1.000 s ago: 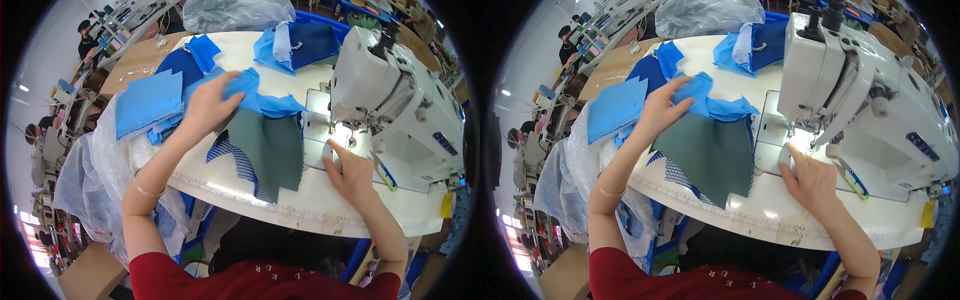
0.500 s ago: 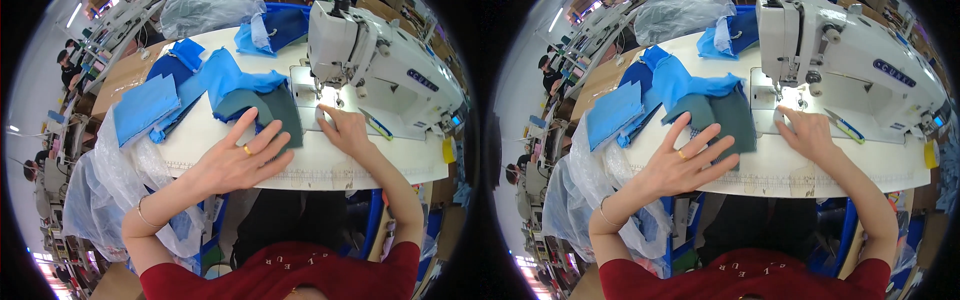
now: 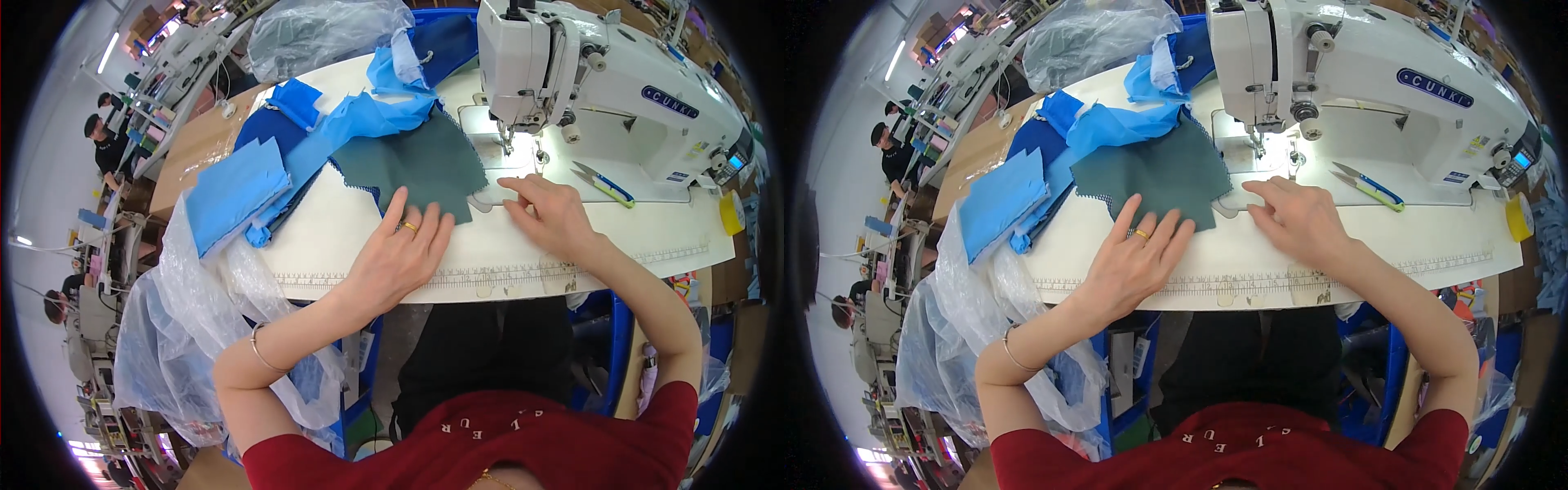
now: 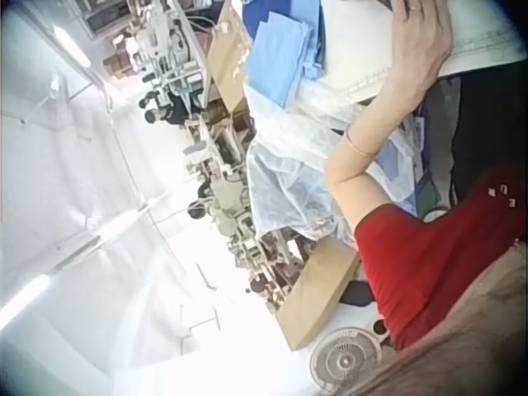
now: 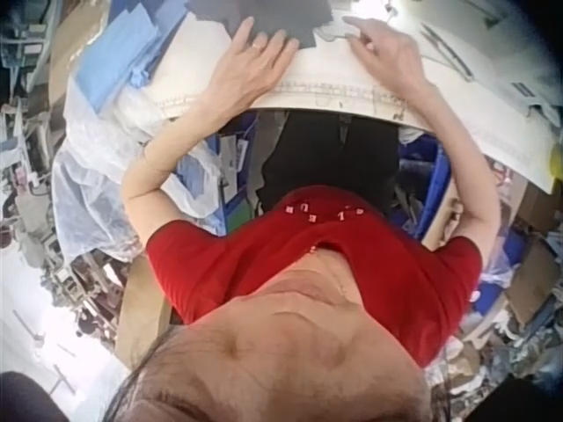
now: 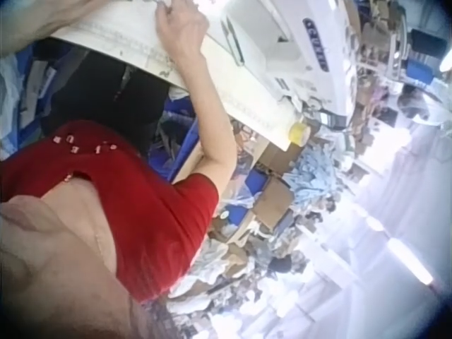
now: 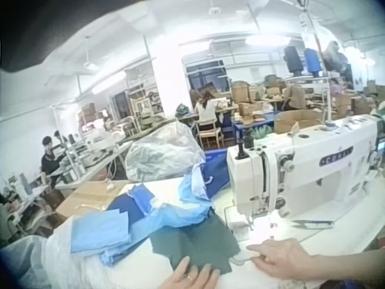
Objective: Sewing various pieces of blue and green fabric material together using an industrial sewing machine.
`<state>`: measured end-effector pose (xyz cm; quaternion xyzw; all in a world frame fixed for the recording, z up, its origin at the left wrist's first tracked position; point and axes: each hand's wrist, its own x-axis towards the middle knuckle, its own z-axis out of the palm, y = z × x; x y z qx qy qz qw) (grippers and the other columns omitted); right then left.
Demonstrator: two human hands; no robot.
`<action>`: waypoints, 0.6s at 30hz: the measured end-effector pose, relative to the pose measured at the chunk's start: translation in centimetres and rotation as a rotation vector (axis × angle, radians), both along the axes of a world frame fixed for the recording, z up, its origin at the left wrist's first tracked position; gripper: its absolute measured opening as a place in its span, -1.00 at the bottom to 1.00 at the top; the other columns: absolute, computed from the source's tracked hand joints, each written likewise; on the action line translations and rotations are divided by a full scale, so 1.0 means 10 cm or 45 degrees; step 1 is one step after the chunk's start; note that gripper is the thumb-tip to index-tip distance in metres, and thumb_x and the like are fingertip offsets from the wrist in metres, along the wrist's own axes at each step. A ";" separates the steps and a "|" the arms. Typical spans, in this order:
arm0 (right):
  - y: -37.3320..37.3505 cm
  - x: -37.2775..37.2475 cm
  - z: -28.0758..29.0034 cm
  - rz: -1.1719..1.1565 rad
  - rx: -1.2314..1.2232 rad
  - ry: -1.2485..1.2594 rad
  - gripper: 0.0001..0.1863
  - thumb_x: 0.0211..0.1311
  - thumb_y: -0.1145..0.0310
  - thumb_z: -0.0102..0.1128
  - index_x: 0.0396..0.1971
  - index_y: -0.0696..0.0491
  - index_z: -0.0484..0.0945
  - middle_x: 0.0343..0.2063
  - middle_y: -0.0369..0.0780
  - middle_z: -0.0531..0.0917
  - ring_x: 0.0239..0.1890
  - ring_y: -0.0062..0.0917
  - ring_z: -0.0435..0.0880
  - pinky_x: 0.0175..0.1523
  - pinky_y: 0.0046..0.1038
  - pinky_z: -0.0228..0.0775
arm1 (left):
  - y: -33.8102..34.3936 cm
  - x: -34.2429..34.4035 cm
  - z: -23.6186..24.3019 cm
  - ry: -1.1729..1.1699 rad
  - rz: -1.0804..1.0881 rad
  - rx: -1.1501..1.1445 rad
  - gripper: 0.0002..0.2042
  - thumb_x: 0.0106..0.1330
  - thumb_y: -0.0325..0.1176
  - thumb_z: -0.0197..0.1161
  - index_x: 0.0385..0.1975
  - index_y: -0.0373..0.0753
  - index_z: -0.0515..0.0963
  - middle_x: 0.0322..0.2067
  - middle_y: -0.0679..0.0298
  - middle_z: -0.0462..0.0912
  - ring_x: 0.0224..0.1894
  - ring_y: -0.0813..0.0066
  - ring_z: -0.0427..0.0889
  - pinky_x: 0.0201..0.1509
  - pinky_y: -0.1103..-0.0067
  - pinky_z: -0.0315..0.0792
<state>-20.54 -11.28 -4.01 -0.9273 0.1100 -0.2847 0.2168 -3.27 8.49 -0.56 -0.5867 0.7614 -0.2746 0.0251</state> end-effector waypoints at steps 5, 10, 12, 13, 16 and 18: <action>0.06 0.04 0.09 -0.128 0.243 0.143 -0.70 0.18 0.32 0.21 -0.09 0.08 0.60 -0.45 -0.21 0.66 -0.51 -0.38 0.64 -0.32 -0.38 0.47 | -0.12 0.13 -0.21 -0.012 0.049 -0.053 -0.68 0.06 -0.51 0.14 -0.15 -0.41 0.52 -0.25 0.10 0.59 -0.27 0.34 0.57 0.26 0.29 0.29; 0.01 0.04 0.16 -0.177 0.435 0.223 -0.67 0.21 0.30 0.17 -0.05 0.07 0.59 -0.41 -0.20 0.68 -0.52 -0.40 0.63 -0.31 -0.39 0.46 | -0.15 0.10 -0.15 0.073 -0.001 -0.026 -0.71 0.01 -0.52 0.15 -0.21 -0.40 0.52 -0.33 0.17 0.56 -0.30 0.35 0.55 0.21 0.29 0.33; -0.01 0.03 0.12 -0.163 0.370 0.157 -0.68 0.23 0.30 0.14 -0.04 0.07 0.59 -0.42 -0.20 0.67 -0.56 -0.40 0.61 -0.32 -0.38 0.46 | -0.13 0.08 -0.11 0.104 0.024 0.046 -0.71 0.02 -0.51 0.15 -0.21 -0.39 0.53 -0.32 0.18 0.57 -0.29 0.35 0.56 0.19 0.30 0.33; -0.01 0.02 0.14 -0.167 0.374 0.155 -0.68 0.23 0.30 0.14 -0.04 0.07 0.59 -0.42 -0.20 0.67 -0.56 -0.40 0.61 -0.32 -0.38 0.46 | -0.11 0.07 -0.09 0.136 0.058 0.115 -0.71 0.02 -0.50 0.15 -0.21 -0.38 0.53 -0.30 0.18 0.58 -0.28 0.36 0.56 0.17 0.31 0.34; 0.01 0.04 0.18 -0.192 0.460 0.271 -0.59 0.15 0.31 0.21 0.04 0.03 0.54 -0.22 -0.20 0.65 -0.39 -0.40 0.65 -0.27 -0.38 0.49 | -0.01 0.02 -0.06 0.322 -0.019 0.035 -0.72 0.01 -0.53 0.16 -0.21 -0.33 0.56 -0.27 0.20 0.60 -0.28 0.37 0.58 0.11 0.32 0.39; 0.04 0.03 0.15 -0.049 -0.169 -0.069 -0.44 0.00 0.36 0.31 0.11 -0.03 0.47 -0.01 -0.22 0.56 -0.07 -0.38 0.60 -0.03 -0.35 0.48 | 0.03 0.01 0.06 0.448 -0.068 -0.034 -0.71 0.00 -0.56 0.16 -0.21 -0.31 0.57 -0.26 0.21 0.62 -0.29 0.37 0.59 0.07 0.32 0.41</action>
